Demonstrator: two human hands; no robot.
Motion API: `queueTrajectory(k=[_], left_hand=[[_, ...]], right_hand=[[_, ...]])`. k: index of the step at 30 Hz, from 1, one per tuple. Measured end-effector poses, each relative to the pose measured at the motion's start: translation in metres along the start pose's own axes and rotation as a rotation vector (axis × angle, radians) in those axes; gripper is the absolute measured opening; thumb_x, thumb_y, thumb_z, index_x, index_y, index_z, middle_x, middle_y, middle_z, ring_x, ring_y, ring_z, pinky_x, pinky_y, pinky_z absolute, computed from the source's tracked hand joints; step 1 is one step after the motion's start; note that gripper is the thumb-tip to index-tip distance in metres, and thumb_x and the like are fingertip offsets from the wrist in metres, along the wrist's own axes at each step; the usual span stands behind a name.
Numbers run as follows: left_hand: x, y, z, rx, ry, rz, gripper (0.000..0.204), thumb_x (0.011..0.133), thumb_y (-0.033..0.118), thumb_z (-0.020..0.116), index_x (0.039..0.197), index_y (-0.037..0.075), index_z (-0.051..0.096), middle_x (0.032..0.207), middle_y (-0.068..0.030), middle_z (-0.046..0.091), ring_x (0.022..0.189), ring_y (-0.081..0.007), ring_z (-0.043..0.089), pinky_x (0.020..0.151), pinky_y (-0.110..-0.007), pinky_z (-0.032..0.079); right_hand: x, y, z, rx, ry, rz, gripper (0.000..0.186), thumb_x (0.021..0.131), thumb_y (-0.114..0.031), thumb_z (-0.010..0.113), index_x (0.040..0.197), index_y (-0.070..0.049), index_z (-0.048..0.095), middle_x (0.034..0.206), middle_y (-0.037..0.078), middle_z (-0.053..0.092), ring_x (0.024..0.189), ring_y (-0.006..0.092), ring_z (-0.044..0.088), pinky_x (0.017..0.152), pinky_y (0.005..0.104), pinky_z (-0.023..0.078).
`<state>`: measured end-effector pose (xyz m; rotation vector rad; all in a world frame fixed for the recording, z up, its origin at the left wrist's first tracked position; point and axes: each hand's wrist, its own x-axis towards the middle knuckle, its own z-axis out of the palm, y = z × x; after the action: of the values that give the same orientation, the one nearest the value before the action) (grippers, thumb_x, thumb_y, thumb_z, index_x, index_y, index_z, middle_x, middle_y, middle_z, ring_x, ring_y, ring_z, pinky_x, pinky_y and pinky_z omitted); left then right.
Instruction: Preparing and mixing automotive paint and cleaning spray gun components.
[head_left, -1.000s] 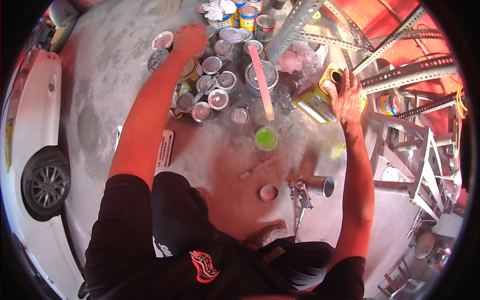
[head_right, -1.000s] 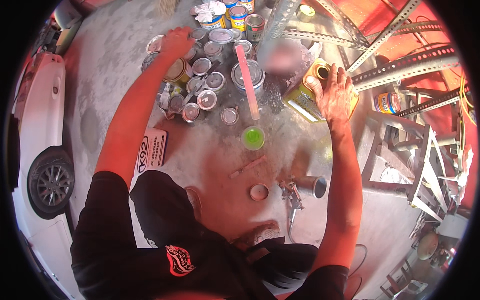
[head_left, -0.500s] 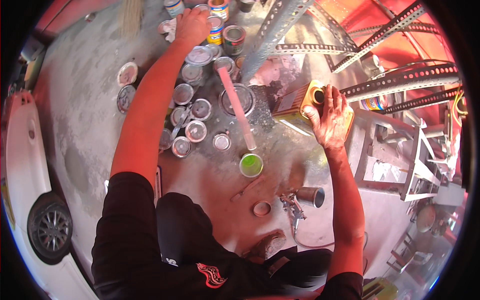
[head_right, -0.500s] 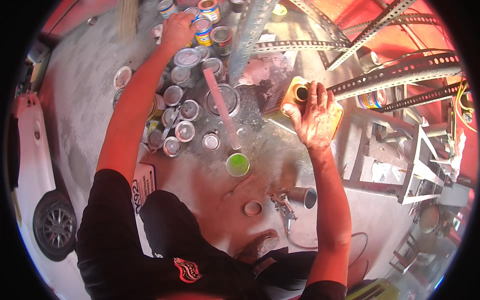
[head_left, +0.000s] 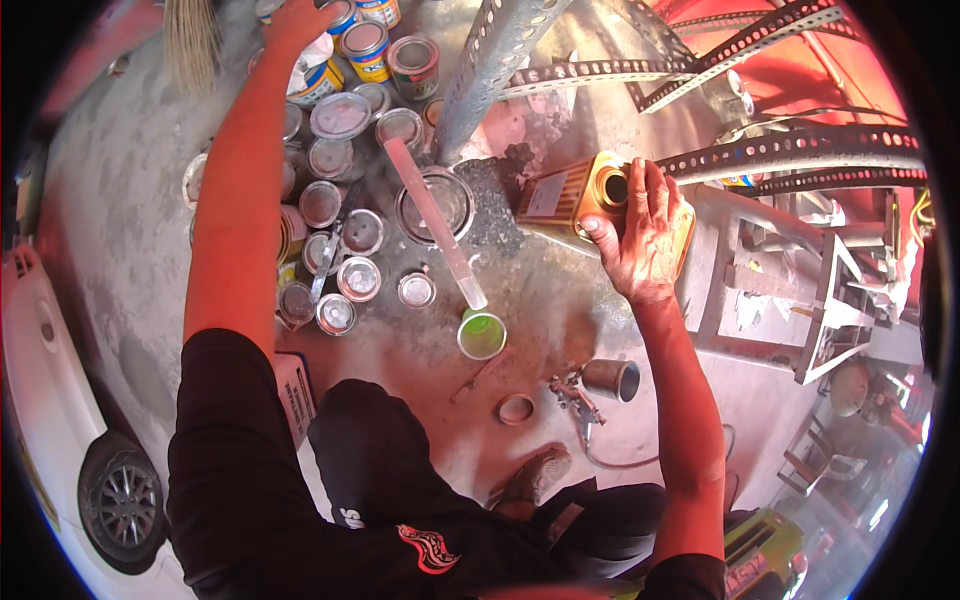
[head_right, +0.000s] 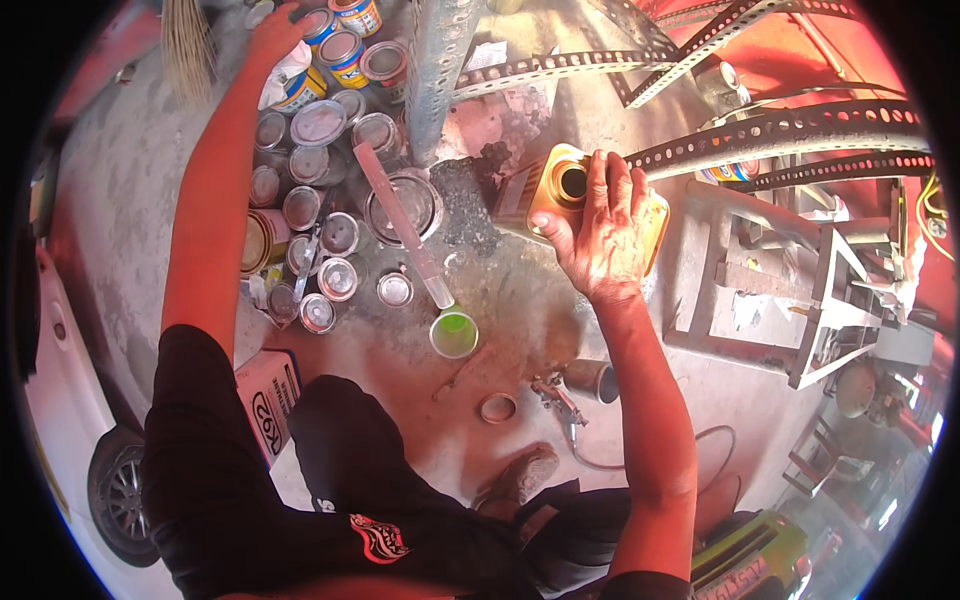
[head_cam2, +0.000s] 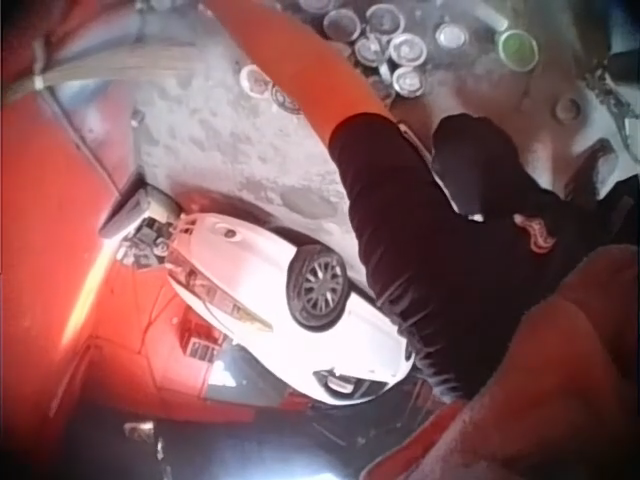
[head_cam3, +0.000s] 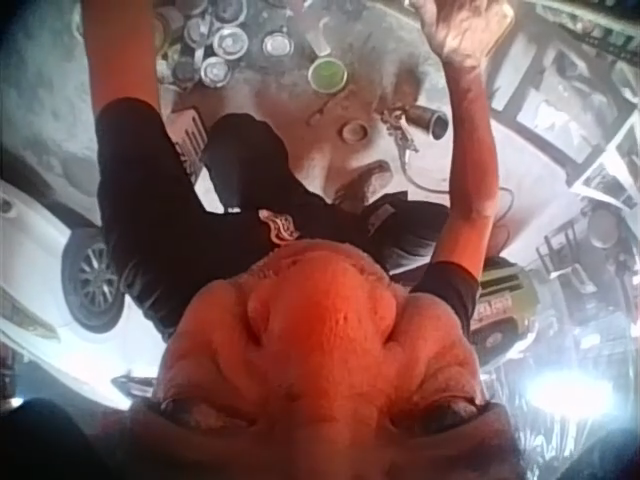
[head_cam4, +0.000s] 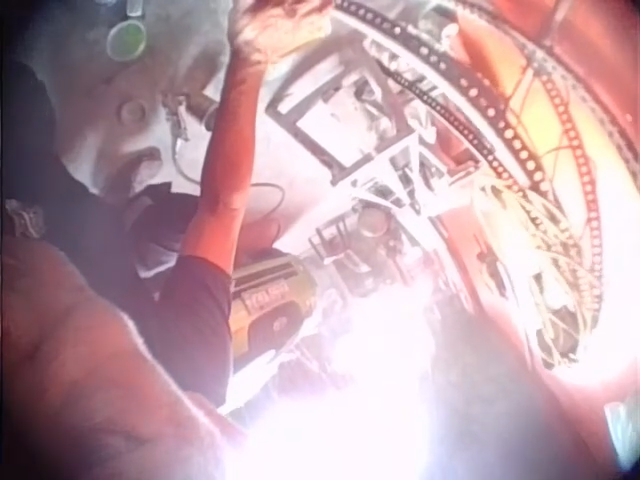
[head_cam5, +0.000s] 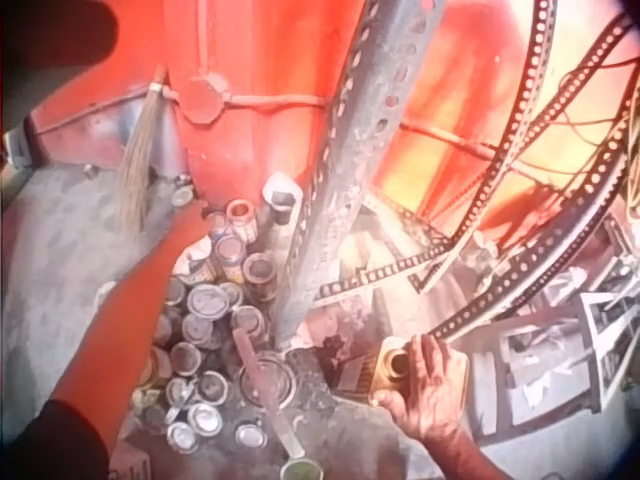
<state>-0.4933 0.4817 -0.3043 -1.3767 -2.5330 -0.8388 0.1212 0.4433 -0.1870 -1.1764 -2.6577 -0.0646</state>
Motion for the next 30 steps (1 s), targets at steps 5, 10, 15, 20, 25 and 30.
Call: queueTrajectory(k=[5, 10, 15, 20, 25, 30], left_hand=[[-0.013, -0.015, -0.005, 0.054, -0.583, 0.089, 0.083, 0.073, 0.048, 0.081, 0.142, 0.008, 0.057, 0.134, -0.016, 0.067, 0.123, -0.0327, 0.064, 0.102, -0.044, 0.051], [-0.039, -0.006, -0.02, 0.112, -0.639, 0.091, 0.092, 0.062, 0.043, 0.086, 0.144, 0.015, 0.055, 0.129, -0.0182, 0.068, 0.12, -0.0365, 0.065, 0.103, -0.045, 0.051], [-0.05, -0.001, -0.021, 0.253, -0.501, 0.095, 0.098, 0.06, 0.044, 0.085, 0.148, 0.019, 0.05, 0.133, -0.024, 0.061, 0.124, -0.0418, 0.06, 0.104, -0.05, 0.049], [-0.051, -0.031, -0.046, 0.223, -0.442, 0.131, 0.088, 0.067, 0.033, 0.083, 0.147, 0.016, 0.051, 0.136, -0.0161, 0.062, 0.123, -0.0337, 0.062, 0.103, -0.045, 0.051], [-0.047, 0.05, -0.105, 0.177, -0.393, 0.114, 0.071, 0.055, 0.028, 0.085, 0.12, 0.005, 0.067, 0.117, -0.0235, 0.069, 0.114, -0.0388, 0.064, 0.097, -0.048, 0.053], [-0.051, 0.091, -0.171, 0.218, -0.253, 0.236, 0.071, 0.056, 0.026, 0.085, 0.122, 0.006, 0.066, 0.114, -0.0212, 0.069, 0.115, -0.0383, 0.063, 0.097, -0.047, 0.053]], right_hand=[[-0.003, 0.009, 0.001, -0.082, 0.014, -0.018, 0.105, 0.086, -0.083, 0.049, 0.148, 0.002, 0.05, 0.142, 0.025, 0.054, 0.129, 0.0456, 0.049, 0.103, 0.0574, 0.039], [-0.002, 0.01, 0.002, -0.05, 0.026, -0.04, 0.104, 0.087, -0.081, 0.05, 0.147, 0.003, 0.049, 0.141, 0.025, 0.053, 0.128, 0.0452, 0.049, 0.103, 0.0572, 0.039], [-0.003, 0.011, 0.002, -0.062, 0.035, -0.048, 0.1, 0.089, -0.078, 0.052, 0.147, 0.003, 0.049, 0.141, 0.025, 0.053, 0.129, 0.0462, 0.048, 0.104, 0.0578, 0.039], [0.001, 0.001, 0.003, -0.027, 0.053, -0.066, 0.099, 0.089, -0.078, 0.053, 0.145, 0.004, 0.05, 0.14, 0.025, 0.054, 0.127, 0.047, 0.05, 0.103, 0.0576, 0.04], [-0.001, 0.005, -0.002, -0.026, 0.007, -0.041, 0.095, 0.093, -0.072, 0.054, 0.151, 0.003, 0.045, 0.143, 0.028, 0.052, 0.132, 0.0485, 0.047, 0.112, 0.0572, 0.036], [-0.002, 0.005, 0.003, -0.032, 0.049, -0.044, 0.095, 0.092, -0.072, 0.055, 0.15, 0.002, 0.046, 0.142, 0.027, 0.053, 0.131, 0.0472, 0.048, 0.11, 0.0561, 0.038]])
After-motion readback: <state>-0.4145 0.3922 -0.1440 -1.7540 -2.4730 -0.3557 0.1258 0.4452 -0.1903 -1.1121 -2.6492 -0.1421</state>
